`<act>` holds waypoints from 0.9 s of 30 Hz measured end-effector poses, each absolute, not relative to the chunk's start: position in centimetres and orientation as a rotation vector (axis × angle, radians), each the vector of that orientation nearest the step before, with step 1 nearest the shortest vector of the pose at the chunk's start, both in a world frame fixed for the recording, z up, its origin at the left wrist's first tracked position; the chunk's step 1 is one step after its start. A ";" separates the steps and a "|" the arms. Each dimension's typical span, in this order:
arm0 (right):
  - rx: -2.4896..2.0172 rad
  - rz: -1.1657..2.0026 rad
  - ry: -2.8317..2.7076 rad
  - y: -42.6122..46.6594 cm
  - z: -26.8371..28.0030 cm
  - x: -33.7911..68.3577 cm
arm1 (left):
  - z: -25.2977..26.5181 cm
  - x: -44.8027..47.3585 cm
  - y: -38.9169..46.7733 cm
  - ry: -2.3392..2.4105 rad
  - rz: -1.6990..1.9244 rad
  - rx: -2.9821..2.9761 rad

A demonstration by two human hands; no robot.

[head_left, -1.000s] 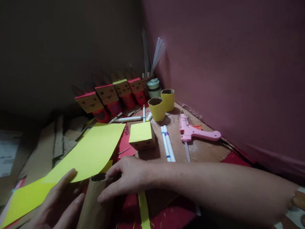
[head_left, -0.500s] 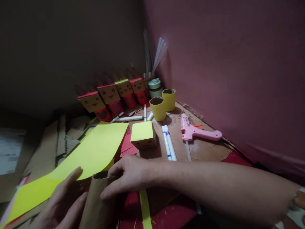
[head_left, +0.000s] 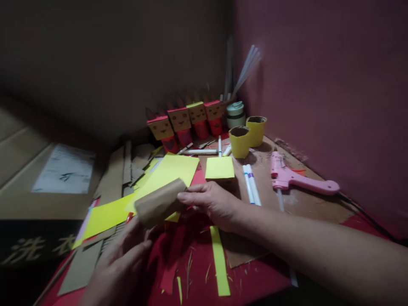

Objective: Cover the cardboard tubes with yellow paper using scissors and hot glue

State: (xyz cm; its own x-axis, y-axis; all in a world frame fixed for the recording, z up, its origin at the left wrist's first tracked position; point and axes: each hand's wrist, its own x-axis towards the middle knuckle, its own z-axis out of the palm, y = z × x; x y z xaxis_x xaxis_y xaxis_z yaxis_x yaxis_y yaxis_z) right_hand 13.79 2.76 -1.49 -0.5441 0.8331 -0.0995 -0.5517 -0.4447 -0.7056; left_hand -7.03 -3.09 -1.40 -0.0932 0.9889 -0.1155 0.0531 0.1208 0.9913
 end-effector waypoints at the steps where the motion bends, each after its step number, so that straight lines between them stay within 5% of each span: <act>1: -0.598 2.041 -0.781 2.7 -1.5 13.8 | -1.2 -6.7 -3.4 1.367 1.183 1.038; 27: -0.516 2.032 -0.800 2.6 -1.4 14.1 | 0.9 -6.0 -3.5 1.217 1.289 0.896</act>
